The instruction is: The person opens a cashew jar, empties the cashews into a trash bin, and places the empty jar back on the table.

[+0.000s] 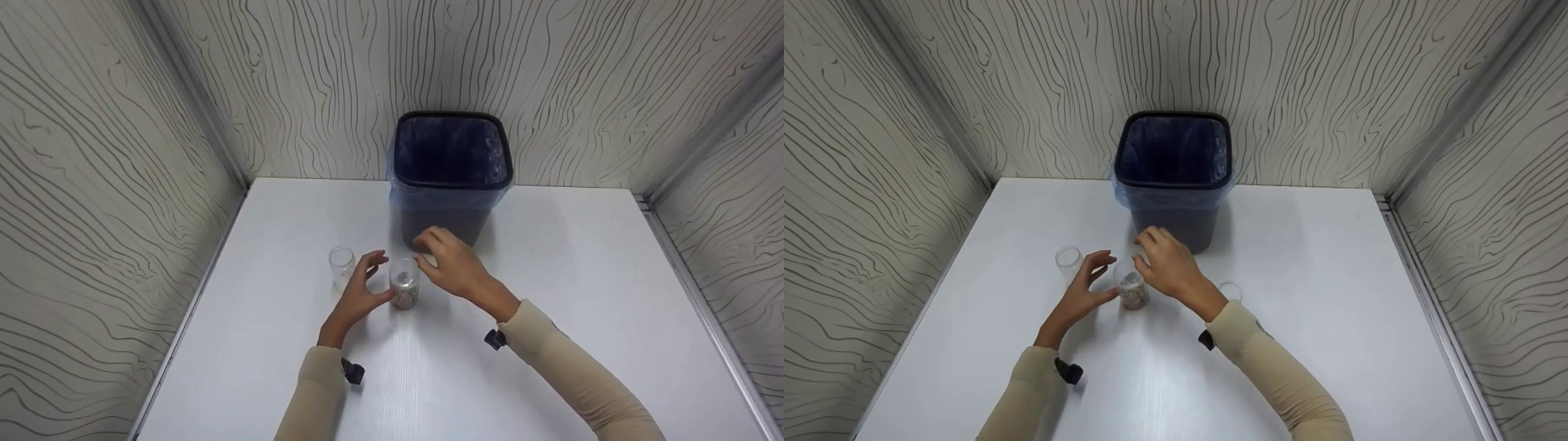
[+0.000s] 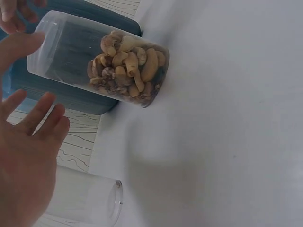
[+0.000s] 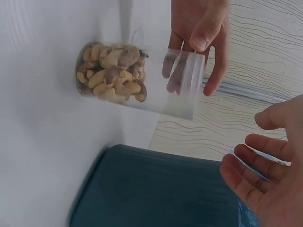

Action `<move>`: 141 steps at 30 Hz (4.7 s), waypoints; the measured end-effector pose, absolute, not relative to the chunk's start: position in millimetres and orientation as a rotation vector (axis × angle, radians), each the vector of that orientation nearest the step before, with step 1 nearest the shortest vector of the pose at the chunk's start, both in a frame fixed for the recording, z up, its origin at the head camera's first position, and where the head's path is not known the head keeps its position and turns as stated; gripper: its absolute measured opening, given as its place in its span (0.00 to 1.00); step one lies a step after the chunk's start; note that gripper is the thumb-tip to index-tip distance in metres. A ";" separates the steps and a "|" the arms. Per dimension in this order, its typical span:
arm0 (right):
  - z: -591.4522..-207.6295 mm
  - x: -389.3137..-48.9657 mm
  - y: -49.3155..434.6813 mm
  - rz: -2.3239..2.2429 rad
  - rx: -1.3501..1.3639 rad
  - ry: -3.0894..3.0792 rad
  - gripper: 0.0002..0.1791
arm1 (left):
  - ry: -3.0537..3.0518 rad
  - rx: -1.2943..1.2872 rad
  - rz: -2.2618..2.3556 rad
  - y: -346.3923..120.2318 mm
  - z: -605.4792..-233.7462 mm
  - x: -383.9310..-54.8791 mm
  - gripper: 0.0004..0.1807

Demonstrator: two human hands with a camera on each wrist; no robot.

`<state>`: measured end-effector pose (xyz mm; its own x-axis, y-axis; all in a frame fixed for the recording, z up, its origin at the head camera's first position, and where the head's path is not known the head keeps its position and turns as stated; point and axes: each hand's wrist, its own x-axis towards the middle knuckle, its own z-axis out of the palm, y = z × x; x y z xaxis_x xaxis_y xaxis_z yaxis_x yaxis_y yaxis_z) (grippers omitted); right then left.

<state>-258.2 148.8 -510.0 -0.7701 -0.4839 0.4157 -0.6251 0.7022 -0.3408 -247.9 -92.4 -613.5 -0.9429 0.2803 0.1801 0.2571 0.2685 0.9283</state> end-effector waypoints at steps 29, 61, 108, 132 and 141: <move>-547.0 -247.1 124.9 0.631 1.024 -2.729 0.35 | 2.332 0.549 1.809 -69.9 -643.5 -249.7 0.52; -552.0 -245.6 125.9 0.667 0.995 -2.731 0.33 | 2.426 0.520 1.739 -57.3 -651.3 -250.3 0.43; -523.1 -246.7 145.2 0.859 0.920 -2.712 0.34 | 2.433 0.658 1.782 -53.2 -612.8 -250.4 0.41; -509.4 -249.7 156.5 1.052 0.890 -2.747 0.34 | 2.586 0.644 1.612 -51.0 -589.8 -257.3 0.41; -503.8 -251.5 159.4 1.097 0.870 -2.739 0.34 | 2.667 0.677 1.548 -51.8 -578.9 -258.3 0.41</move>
